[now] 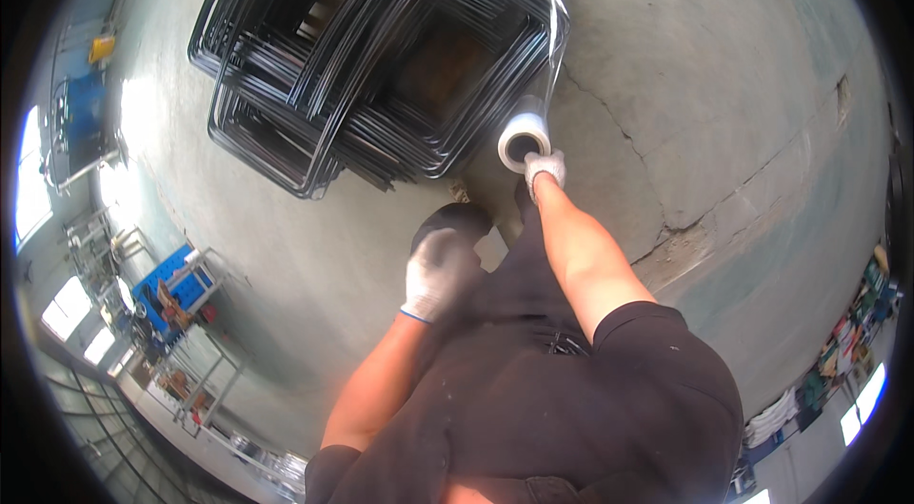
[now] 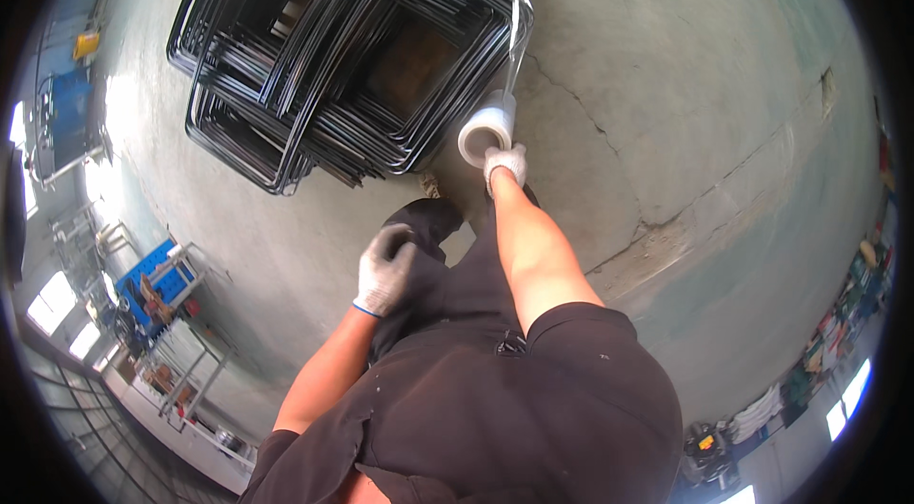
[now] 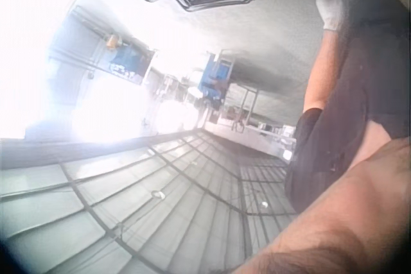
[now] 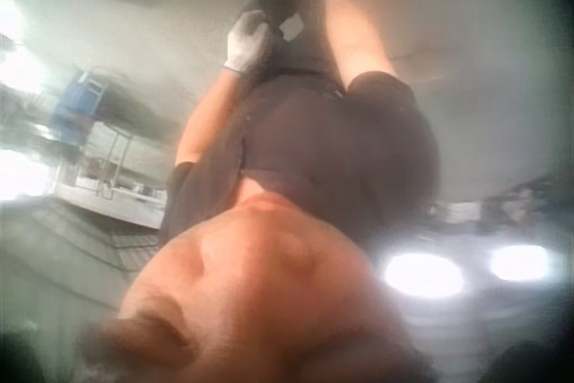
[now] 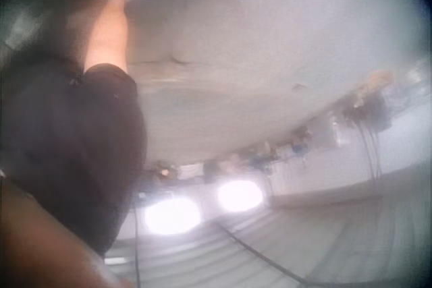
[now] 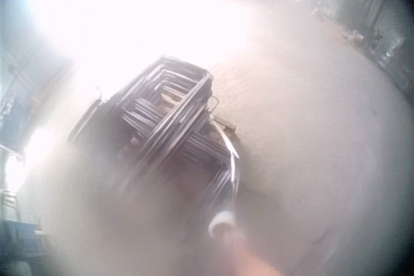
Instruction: The person collects black metal frames from a rack and stacks them on a pallet. The person then retrieves a roll of plastic wrap and wraps the stacked frames on the pallet.
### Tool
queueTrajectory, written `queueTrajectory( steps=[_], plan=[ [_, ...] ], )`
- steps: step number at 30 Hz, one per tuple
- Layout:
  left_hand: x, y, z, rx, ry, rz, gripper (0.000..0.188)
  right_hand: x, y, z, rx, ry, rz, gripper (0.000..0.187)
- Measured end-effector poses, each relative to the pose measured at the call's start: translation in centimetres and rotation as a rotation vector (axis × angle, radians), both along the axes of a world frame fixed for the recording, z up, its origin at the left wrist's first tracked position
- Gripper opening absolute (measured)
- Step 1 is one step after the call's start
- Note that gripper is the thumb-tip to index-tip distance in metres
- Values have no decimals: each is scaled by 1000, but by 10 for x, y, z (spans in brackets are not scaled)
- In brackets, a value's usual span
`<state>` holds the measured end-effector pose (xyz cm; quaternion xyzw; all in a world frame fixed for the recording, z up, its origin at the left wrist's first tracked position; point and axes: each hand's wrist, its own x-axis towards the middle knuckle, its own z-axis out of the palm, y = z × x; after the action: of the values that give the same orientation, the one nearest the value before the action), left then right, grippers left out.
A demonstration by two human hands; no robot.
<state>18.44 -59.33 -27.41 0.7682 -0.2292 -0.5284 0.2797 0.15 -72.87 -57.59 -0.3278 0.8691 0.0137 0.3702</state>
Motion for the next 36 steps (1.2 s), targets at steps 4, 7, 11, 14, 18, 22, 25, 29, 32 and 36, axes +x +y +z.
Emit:
queueTrajectory(
  steps=[4, 7, 11, 14, 18, 22, 25, 29, 32, 36],
  plan=[
    [27, 23, -39, -112, -166, -504, 32, 18, 2, 26, 43, -356, -506, 48],
    [73, 21, -60, -328, -258, -708, 32, -4, -1, 18, 118, -225, -94, 45],
    [142, 10, -77, -330, -300, -822, 31, -9, 2, 34, 128, -65, 457, 40],
    [175, 22, -94, -306, -291, -861, 32, 14, 4, 64, 209, -18, 698, 41],
    [176, 23, -96, -405, -344, -1033, 32, 33, 8, 65, 242, -53, 754, 43],
    [126, 5, -59, -465, -420, -1242, 32, 52, 38, 42, -50, 82, 623, 36],
    [123, 32, -94, -474, -393, -1207, 32, 66, 88, 28, -116, -48, -39, 47],
    [120, 22, -108, -617, -446, -1436, 39, 80, 132, -2, -179, -183, -279, 48],
    [103, -4, -97, -715, -465, -1651, 43, 71, 129, 27, -60, -147, 13, 35],
    [88, -9, -134, -748, -517, -1842, 53, 90, 133, 48, 23, -42, 470, 28]
  ],
)
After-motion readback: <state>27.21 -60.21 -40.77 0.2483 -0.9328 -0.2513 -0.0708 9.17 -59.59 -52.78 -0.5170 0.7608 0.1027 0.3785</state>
